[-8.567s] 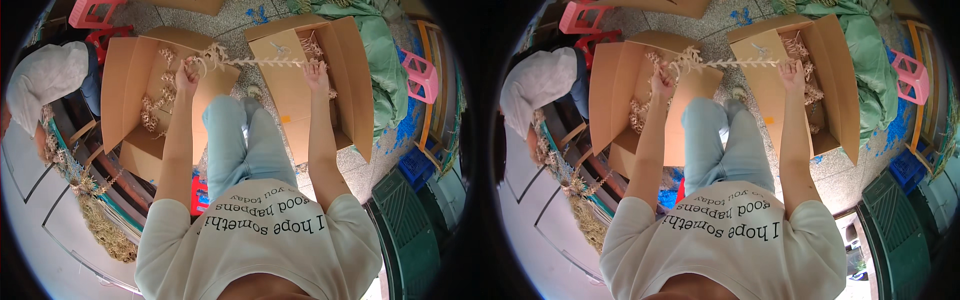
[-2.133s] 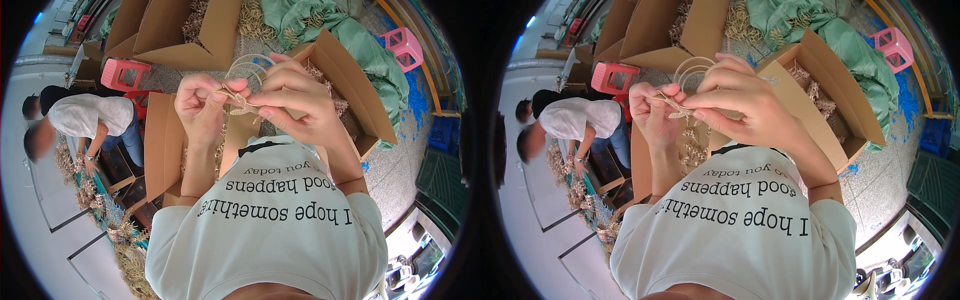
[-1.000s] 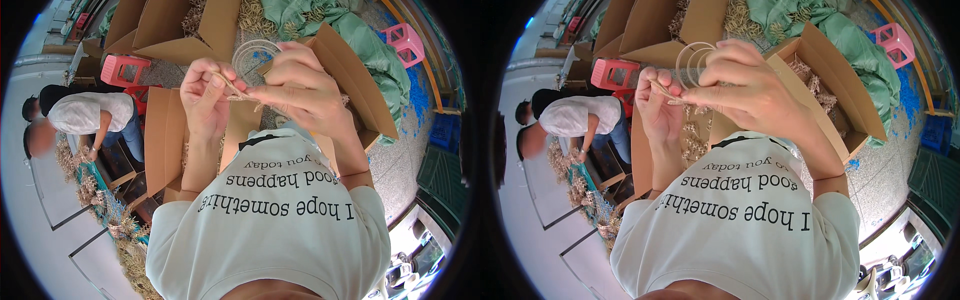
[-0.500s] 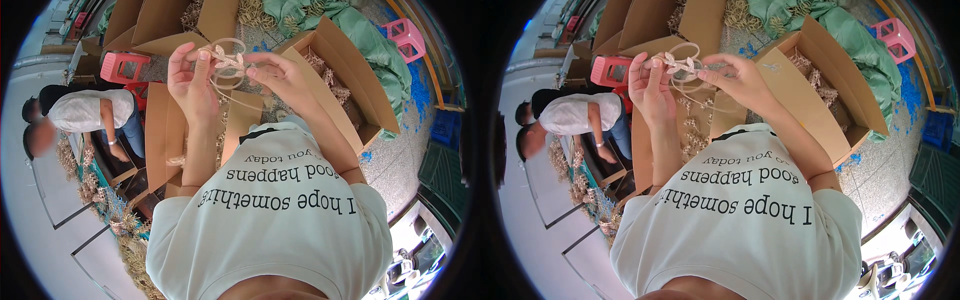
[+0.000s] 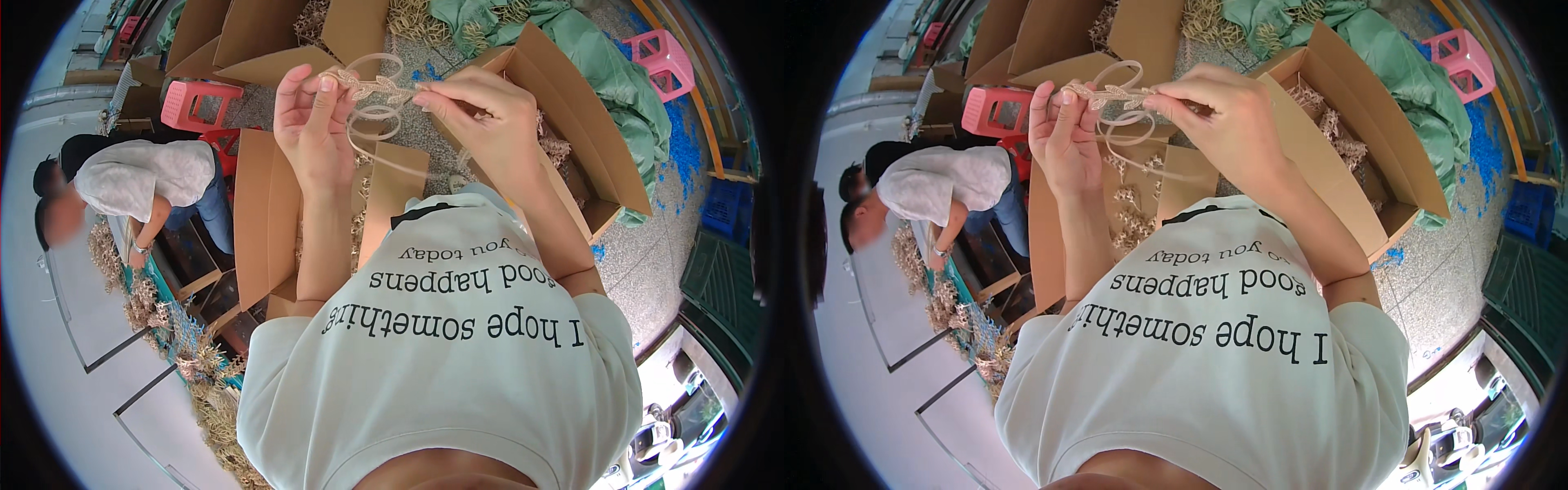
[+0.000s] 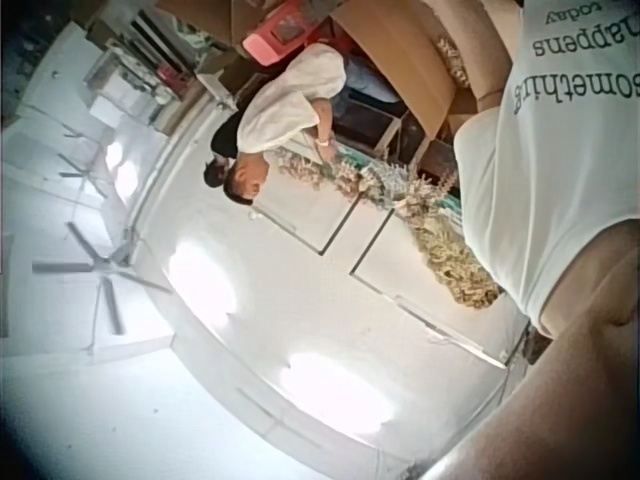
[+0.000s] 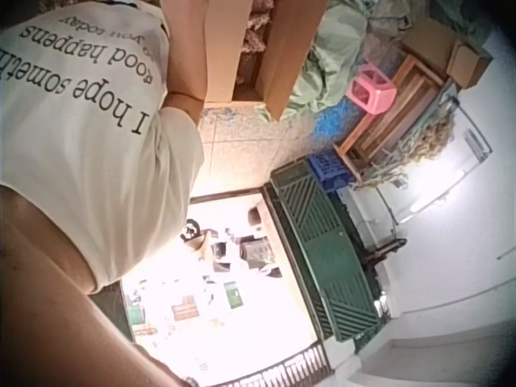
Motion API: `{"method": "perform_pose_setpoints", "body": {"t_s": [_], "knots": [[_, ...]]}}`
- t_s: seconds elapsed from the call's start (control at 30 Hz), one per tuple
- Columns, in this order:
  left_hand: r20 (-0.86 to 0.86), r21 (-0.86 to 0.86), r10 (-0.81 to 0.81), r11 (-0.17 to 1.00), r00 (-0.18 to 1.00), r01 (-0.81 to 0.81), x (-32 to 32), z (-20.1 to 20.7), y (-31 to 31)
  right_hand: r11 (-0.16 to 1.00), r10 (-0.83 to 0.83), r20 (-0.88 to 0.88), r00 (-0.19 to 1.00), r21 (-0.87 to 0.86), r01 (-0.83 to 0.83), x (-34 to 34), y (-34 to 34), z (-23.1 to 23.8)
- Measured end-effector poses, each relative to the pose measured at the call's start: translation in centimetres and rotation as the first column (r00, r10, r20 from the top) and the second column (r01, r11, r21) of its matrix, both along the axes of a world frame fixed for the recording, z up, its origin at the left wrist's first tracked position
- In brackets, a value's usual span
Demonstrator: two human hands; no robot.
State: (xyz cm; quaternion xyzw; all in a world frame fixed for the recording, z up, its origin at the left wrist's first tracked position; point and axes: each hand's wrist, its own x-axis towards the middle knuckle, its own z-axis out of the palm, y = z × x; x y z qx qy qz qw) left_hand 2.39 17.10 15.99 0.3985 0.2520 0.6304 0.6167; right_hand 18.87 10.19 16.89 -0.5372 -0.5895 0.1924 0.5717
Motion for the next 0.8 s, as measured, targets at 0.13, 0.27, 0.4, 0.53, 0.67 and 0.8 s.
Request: {"method": "perform_pose_setpoints", "body": {"t_s": [0.13, 0.27, 0.4, 0.53, 0.67, 0.8], "knots": [[0.081, -0.028, -0.072, 0.997, 0.994, 0.074, -0.4, 0.2, -0.2, 0.999, 0.037, -0.01, 0.999, 0.006, -0.037, 0.4, 0.2, 0.6], [0.178, -0.043, -0.145, 0.987, 0.973, 0.155, -0.7, 0.3, -0.3, 0.998, 0.051, 0.02, 0.999, 0.044, -0.052, 0.6, 0.5, 0.6], [0.195, -0.056, -0.165, 0.982, 0.967, 0.179, -0.8, 0.5, -0.7, 0.996, 0.06, 0.031, 0.998, 0.069, -0.062, 0.7, 0.6, 1.0], [0.24, -0.097, -0.211, 0.966, 0.948, 0.239, -1.0, 0.5, -0.9, 0.992, 0.08, 0.043, 0.996, 0.096, -0.084, 0.8, 0.6, 1.2], [0.329, -0.162, -0.27, 0.928, 0.905, 0.335, -1.0, 0.4, -1.1, 0.99, 0.118, 0.044, 0.992, 0.075, -0.121, 1.2, 0.6, 1.3], [0.357, -0.201, -0.321, 0.891, 0.877, 0.408, -1.0, 0.0, -0.7, 0.981, 0.194, 0.032, 0.981, -0.018, -0.193, 1.8, 0.8, 1.6]]}}
